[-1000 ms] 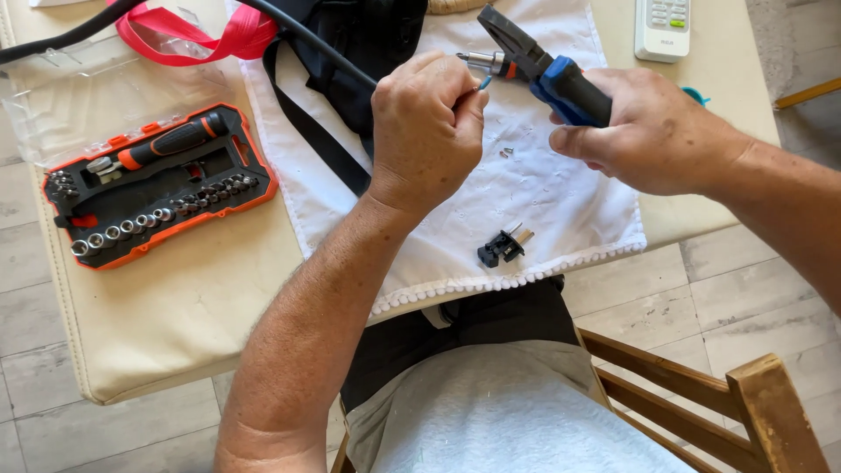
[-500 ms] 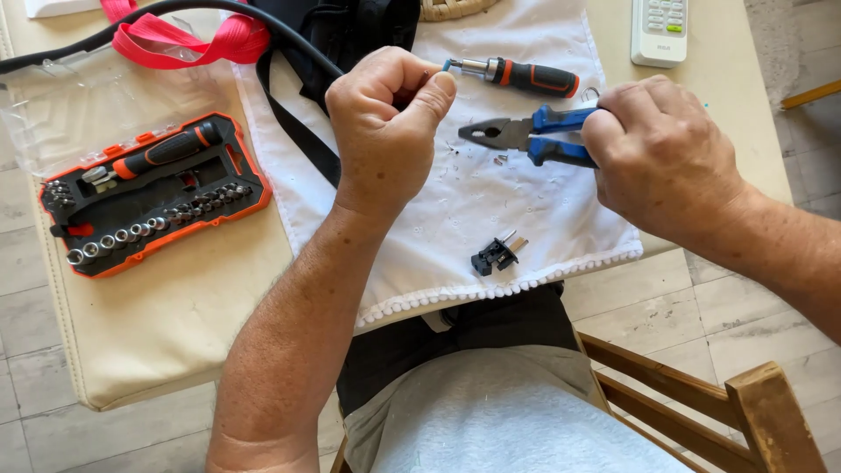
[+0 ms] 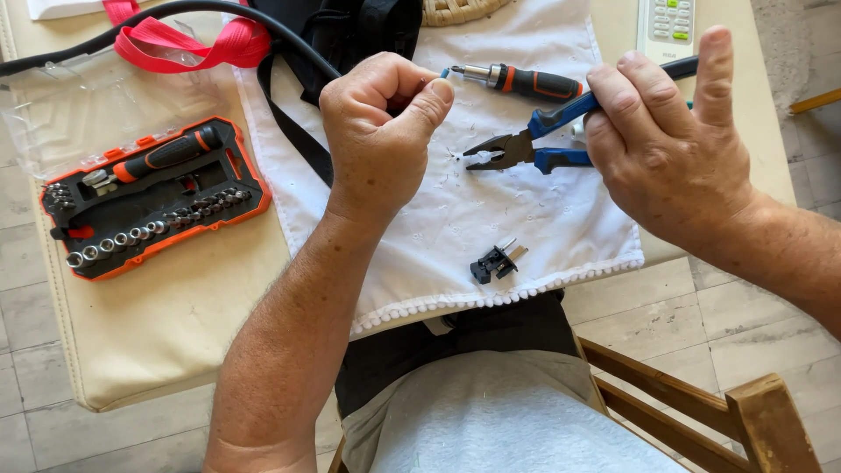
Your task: Repairing an electrical power cord by stripping wires and preparing a new plug assembly.
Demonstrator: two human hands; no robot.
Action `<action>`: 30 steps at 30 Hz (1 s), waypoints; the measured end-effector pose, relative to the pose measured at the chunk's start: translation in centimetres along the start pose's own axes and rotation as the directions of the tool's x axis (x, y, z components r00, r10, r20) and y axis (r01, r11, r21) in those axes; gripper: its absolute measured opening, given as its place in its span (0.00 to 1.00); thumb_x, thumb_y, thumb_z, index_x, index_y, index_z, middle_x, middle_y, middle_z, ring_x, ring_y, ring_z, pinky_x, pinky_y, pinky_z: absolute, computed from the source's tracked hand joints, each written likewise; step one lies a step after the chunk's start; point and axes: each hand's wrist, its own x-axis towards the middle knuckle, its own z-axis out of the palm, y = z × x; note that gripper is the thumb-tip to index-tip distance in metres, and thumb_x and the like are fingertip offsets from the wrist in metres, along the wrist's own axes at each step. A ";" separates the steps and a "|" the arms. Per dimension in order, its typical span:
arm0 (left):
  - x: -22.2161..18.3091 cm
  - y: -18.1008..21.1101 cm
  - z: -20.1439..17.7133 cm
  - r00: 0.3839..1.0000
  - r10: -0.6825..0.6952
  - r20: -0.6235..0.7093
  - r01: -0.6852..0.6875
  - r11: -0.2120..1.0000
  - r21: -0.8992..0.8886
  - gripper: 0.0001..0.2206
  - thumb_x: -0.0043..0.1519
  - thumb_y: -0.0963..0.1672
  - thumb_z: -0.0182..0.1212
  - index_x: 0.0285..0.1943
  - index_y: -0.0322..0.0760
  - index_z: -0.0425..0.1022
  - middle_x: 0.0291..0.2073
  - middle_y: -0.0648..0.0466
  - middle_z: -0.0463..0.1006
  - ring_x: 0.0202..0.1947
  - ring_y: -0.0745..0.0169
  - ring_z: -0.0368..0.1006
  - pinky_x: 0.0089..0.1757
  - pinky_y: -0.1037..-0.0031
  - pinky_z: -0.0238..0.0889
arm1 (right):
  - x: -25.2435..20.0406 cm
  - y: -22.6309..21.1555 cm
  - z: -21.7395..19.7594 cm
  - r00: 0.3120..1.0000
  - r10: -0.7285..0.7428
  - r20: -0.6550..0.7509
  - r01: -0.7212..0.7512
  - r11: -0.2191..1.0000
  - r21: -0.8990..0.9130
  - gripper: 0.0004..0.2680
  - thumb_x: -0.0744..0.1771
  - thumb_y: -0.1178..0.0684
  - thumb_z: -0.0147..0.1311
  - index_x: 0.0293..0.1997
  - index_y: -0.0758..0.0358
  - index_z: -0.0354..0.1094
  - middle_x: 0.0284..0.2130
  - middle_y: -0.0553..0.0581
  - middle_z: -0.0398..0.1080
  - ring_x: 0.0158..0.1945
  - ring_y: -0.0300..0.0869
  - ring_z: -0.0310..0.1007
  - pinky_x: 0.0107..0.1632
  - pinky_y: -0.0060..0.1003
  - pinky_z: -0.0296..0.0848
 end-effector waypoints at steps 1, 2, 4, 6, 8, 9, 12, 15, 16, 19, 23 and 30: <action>0.0 0.0 0.0 1.000 0.010 0.004 -0.010 1.000 0.009 0.08 0.58 0.38 0.65 0.26 0.35 0.74 0.21 0.59 0.68 0.25 0.71 0.62 0.30 0.77 0.59 | -0.2 0.1 0.1 0.999 -0.022 -0.024 0.022 1.000 -0.004 0.07 0.83 0.57 0.60 0.51 0.53 0.75 0.64 0.55 0.81 0.69 0.50 0.83 0.81 0.76 0.39; 0.0 0.0 0.0 1.000 0.009 0.003 -0.010 1.000 0.010 0.08 0.58 0.38 0.65 0.26 0.35 0.74 0.21 0.59 0.68 0.25 0.71 0.62 0.30 0.77 0.59 | -0.2 0.6 0.2 0.999 -0.023 -0.025 0.023 1.000 -0.003 0.07 0.83 0.57 0.60 0.51 0.53 0.75 0.64 0.55 0.81 0.69 0.50 0.83 0.81 0.76 0.39; 0.0 0.0 0.1 1.000 0.001 0.007 -0.001 1.000 0.014 0.08 0.57 0.37 0.65 0.25 0.35 0.73 0.21 0.60 0.68 0.25 0.71 0.62 0.30 0.77 0.59 | -0.1 1.4 0.4 0.996 -0.077 -0.053 0.074 0.996 -0.049 0.08 0.85 0.57 0.62 0.51 0.54 0.75 0.65 0.51 0.81 0.70 0.48 0.82 0.82 0.79 0.29; 0.0 0.0 0.1 1.000 -0.004 0.008 0.004 1.000 0.007 0.08 0.58 0.38 0.65 0.25 0.35 0.74 0.21 0.60 0.68 0.25 0.71 0.62 0.30 0.78 0.59 | 0.1 2.3 -0.2 0.994 -0.075 -0.083 0.075 0.997 -0.003 0.08 0.84 0.60 0.64 0.51 0.58 0.78 0.64 0.56 0.84 0.70 0.52 0.84 0.80 0.80 0.36; 0.0 -0.1 0.0 1.000 -0.009 0.008 0.009 1.000 0.002 0.08 0.58 0.38 0.65 0.25 0.35 0.74 0.21 0.60 0.69 0.25 0.72 0.62 0.30 0.78 0.59 | 0.6 2.6 -0.6 0.991 -0.072 -0.115 0.078 0.996 0.044 0.08 0.84 0.64 0.66 0.51 0.63 0.80 0.63 0.61 0.86 0.69 0.57 0.87 0.77 0.81 0.44; 0.0 0.0 0.0 1.000 -0.003 0.009 0.003 1.000 0.006 0.08 0.58 0.38 0.65 0.25 0.35 0.74 0.21 0.60 0.69 0.25 0.71 0.62 0.30 0.78 0.59 | 0.9 2.5 -0.7 0.990 -0.100 -0.096 0.100 0.995 -0.006 0.08 0.83 0.61 0.63 0.50 0.59 0.78 0.64 0.57 0.84 0.70 0.53 0.85 0.78 0.79 0.43; 0.0 -0.1 0.2 1.000 0.011 0.014 -0.011 1.000 0.010 0.08 0.57 0.38 0.65 0.25 0.35 0.74 0.21 0.60 0.69 0.25 0.71 0.62 0.29 0.77 0.59 | 1.0 2.9 -1.0 0.990 -0.113 -0.085 0.111 0.993 -0.030 0.08 0.83 0.60 0.62 0.49 0.58 0.77 0.64 0.55 0.84 0.70 0.52 0.86 0.77 0.78 0.44; -0.1 -0.1 -0.1 1.000 0.006 0.007 -0.006 1.000 0.021 0.09 0.57 0.38 0.65 0.24 0.36 0.73 0.20 0.60 0.68 0.25 0.72 0.61 0.29 0.78 0.58 | 1.4 2.7 -0.9 0.989 -0.114 -0.094 0.113 0.993 -0.013 0.08 0.83 0.60 0.65 0.49 0.58 0.78 0.64 0.56 0.84 0.70 0.53 0.86 0.76 0.79 0.46; 0.0 -0.1 0.2 1.000 -0.002 0.014 0.002 1.000 0.004 0.09 0.57 0.37 0.65 0.24 0.36 0.73 0.20 0.61 0.68 0.25 0.72 0.61 0.29 0.78 0.58 | 1.3 2.7 -1.0 0.990 -0.123 -0.067 0.120 0.992 -0.038 0.08 0.83 0.58 0.65 0.50 0.57 0.78 0.65 0.54 0.83 0.70 0.51 0.83 0.77 0.79 0.45; 0.0 -0.1 0.1 1.000 -0.001 0.012 0.001 1.000 -0.001 0.09 0.57 0.37 0.65 0.24 0.35 0.74 0.20 0.60 0.69 0.25 0.72 0.61 0.29 0.78 0.58 | 1.1 3.0 -0.7 0.992 -0.086 -0.094 0.082 0.996 -0.041 0.10 0.83 0.62 0.66 0.47 0.58 0.76 0.65 0.57 0.86 0.71 0.53 0.88 0.76 0.78 0.49; 0.0 -0.1 0.3 1.000 0.003 0.026 -0.003 1.000 -0.012 0.09 0.57 0.37 0.65 0.24 0.36 0.73 0.21 0.60 0.69 0.25 0.72 0.62 0.29 0.78 0.59 | 1.2 3.2 -0.8 0.992 -0.092 -0.084 0.088 0.995 -0.050 0.09 0.82 0.60 0.67 0.47 0.56 0.78 0.64 0.56 0.84 0.68 0.52 0.86 0.75 0.76 0.52; 0.1 0.2 -0.3 1.000 -0.007 0.014 0.008 1.000 -0.020 0.07 0.55 0.39 0.61 0.23 0.36 0.73 0.20 0.60 0.68 0.26 0.71 0.62 0.31 0.77 0.59 | 0.9 4.1 -1.0 0.986 0.135 -0.101 -0.119 0.982 0.149 0.04 0.78 0.65 0.65 0.49 0.65 0.80 0.67 0.63 0.83 0.67 0.60 0.81 0.71 0.62 0.62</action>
